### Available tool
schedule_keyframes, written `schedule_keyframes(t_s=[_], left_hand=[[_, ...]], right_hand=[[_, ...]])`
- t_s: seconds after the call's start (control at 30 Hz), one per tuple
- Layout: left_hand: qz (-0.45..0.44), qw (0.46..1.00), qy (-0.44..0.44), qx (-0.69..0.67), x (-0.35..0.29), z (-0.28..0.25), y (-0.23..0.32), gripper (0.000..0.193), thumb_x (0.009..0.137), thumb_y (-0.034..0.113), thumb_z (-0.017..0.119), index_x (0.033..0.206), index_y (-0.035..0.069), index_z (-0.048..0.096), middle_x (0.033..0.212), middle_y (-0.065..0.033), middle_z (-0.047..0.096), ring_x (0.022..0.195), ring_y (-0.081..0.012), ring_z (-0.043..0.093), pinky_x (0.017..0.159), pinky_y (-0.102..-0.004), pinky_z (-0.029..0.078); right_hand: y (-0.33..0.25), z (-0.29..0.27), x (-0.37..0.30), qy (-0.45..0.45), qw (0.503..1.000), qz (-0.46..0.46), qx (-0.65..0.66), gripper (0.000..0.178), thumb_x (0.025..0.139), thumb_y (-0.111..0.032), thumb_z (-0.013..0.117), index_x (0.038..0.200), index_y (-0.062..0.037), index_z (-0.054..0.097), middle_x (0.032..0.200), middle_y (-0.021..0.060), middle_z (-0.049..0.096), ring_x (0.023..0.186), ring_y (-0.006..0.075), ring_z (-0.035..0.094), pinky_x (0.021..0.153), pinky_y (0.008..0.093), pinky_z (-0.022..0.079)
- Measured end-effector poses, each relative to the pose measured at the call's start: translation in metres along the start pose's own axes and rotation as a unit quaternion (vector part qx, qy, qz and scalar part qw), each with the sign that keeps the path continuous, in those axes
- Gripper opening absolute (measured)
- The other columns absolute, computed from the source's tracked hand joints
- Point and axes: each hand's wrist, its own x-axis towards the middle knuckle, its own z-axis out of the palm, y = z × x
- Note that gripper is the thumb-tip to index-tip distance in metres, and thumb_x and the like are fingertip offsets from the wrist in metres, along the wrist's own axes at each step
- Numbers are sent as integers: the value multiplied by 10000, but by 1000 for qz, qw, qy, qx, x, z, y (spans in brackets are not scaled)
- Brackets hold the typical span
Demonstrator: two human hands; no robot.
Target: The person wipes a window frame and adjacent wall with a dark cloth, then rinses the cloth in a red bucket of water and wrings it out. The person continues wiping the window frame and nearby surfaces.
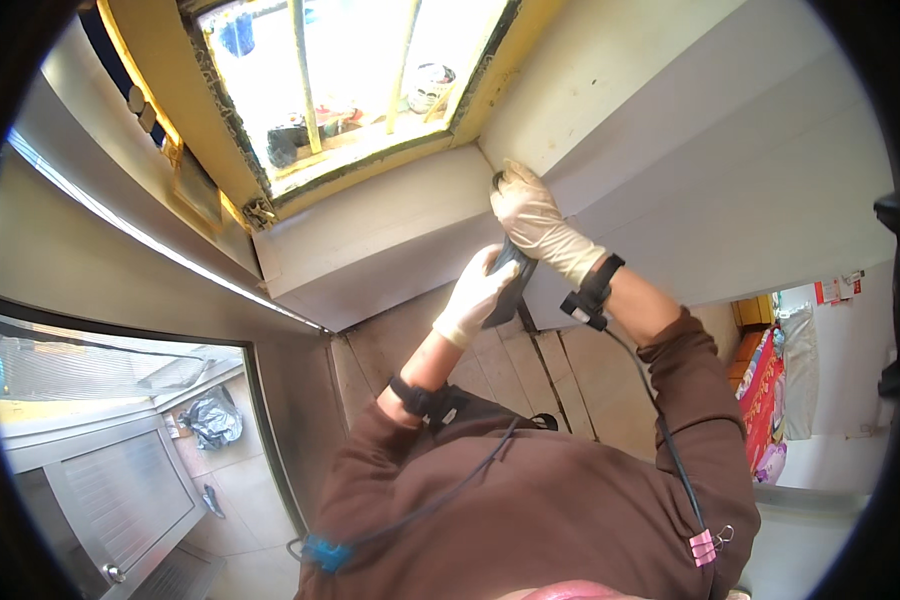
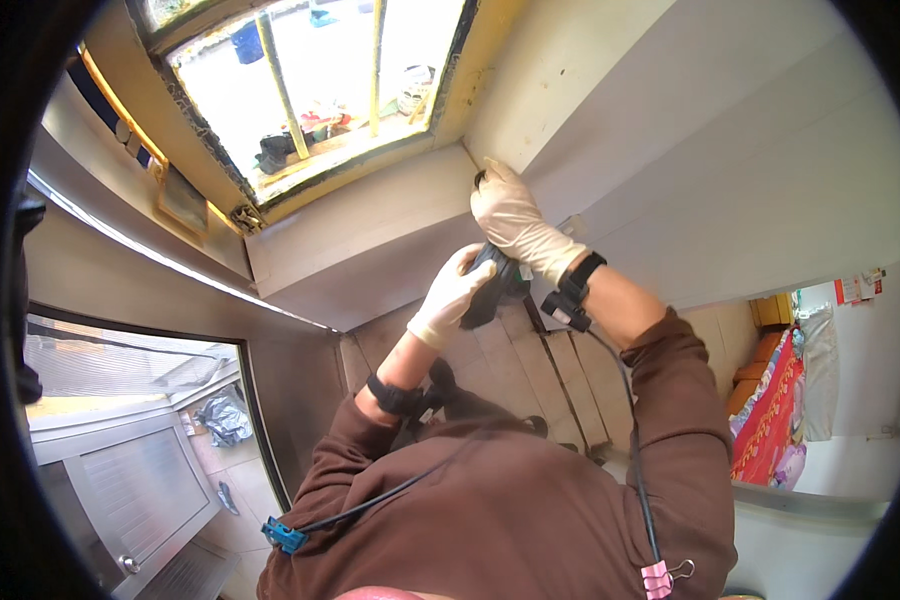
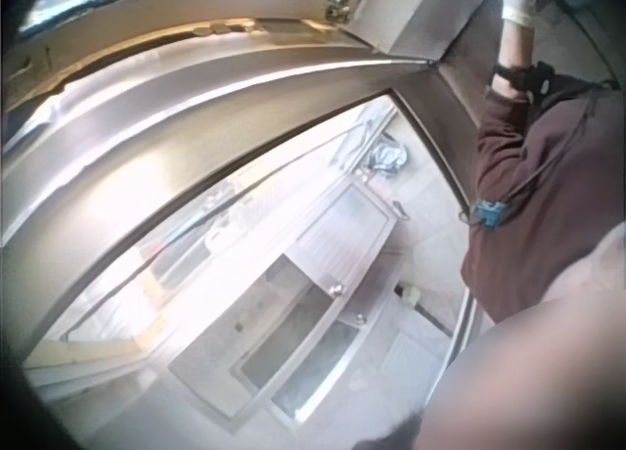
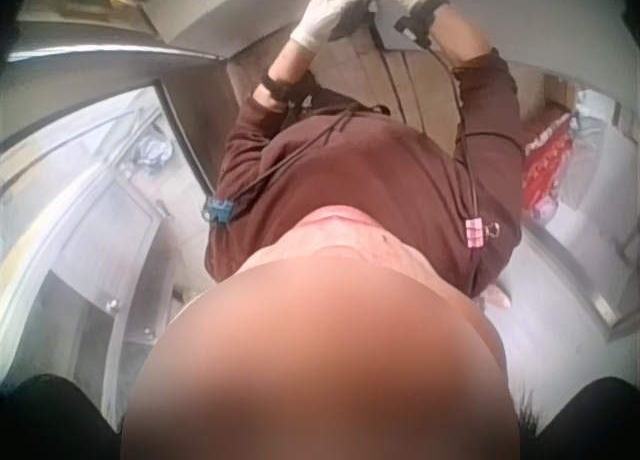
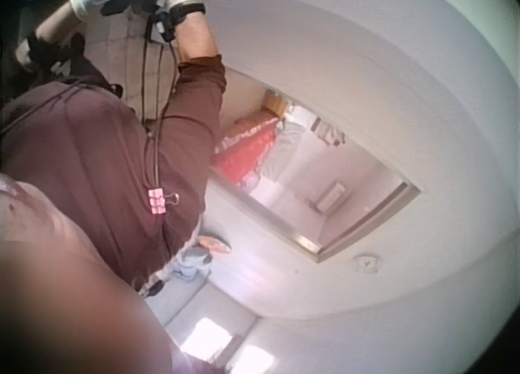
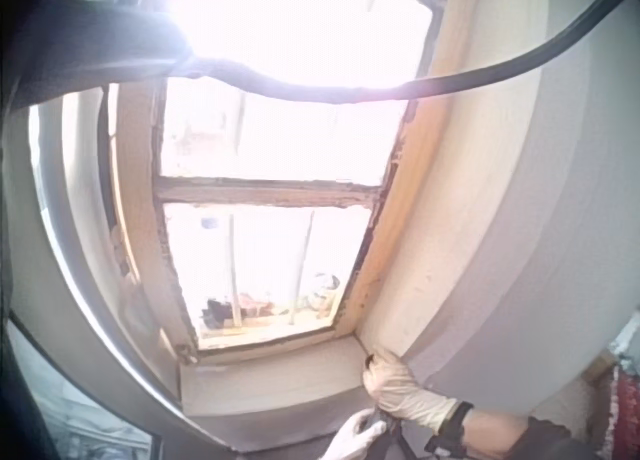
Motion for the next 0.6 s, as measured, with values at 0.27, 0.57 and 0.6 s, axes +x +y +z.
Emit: schedule_keyframes(t_s=[0.27,0.57,0.6], left_hand=[[57,988,-64,-125,-2,29,87,401,943,116,666,1306,-17,560,1244,-74,614,1140,-138,563,1020,-283,432],[104,991,-69,56,24,63,93,435,893,166,736,1242,-32,566,1116,-81,632,1054,-149,576,967,-299,454],[73,994,-72,40,17,50,79,425,887,144,741,1236,-29,573,1111,-78,636,1047,-145,580,955,-295,463]], right_hand=[[34,-126,14,260,965,43,-5,359,785,32,635,1126,-38,722,1071,163,720,1083,311,659,1107,482,412],[70,-110,14,185,938,-33,-291,398,815,-90,607,1195,10,669,1113,227,687,1162,338,617,1100,440,419],[56,-94,7,76,974,-12,-213,370,814,-83,617,1169,3,677,1104,211,695,1171,329,616,1101,425,424]])
